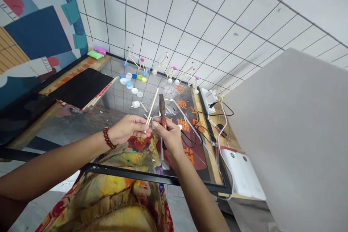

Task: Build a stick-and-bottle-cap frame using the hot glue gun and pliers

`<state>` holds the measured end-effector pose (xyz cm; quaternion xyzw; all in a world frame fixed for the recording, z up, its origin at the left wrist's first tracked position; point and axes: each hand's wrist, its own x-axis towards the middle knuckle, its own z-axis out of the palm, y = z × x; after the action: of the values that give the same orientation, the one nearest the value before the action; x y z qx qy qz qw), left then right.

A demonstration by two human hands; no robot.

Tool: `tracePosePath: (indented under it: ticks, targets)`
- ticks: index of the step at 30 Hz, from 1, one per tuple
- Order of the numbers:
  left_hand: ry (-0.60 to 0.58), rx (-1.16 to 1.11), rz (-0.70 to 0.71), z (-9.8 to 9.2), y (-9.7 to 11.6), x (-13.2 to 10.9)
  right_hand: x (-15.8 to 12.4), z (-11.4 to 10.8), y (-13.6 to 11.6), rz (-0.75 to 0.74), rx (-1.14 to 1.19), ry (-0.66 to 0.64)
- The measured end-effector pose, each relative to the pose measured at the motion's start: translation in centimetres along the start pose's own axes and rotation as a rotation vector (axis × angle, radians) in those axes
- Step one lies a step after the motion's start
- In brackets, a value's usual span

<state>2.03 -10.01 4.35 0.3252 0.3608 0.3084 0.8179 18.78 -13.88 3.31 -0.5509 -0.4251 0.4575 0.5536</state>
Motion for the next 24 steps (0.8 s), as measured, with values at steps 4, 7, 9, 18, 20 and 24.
tracePosePath:
  ticks: [4,7,9,18,20,24]
  targets:
    - [0.047,-0.012,0.050,0.1,-0.2,0.1,0.4,0.8,1.1,-0.078,0.056,0.087]
    - [-0.014,0.027,-0.012,0.1,-0.5,0.1,0.5,0.8,1.3,-0.059,0.011,-0.037]
    - [-0.056,0.048,-0.058,-0.1,-0.7,0.2,0.4,0.7,1.4,-0.031,0.005,-0.094]
    - [-0.088,0.085,-0.135,-0.5,-1.2,0.5,0.7,-0.1,1.9,0.001,0.002,-0.091]
    - [-0.083,0.081,-0.132,-0.4,-1.3,0.5,0.8,-0.3,2.2,-0.028,-0.026,-0.089]
    - [-0.070,0.057,-0.123,-0.2,-1.4,0.4,1.0,-0.6,2.5,-0.058,-0.063,-0.088]
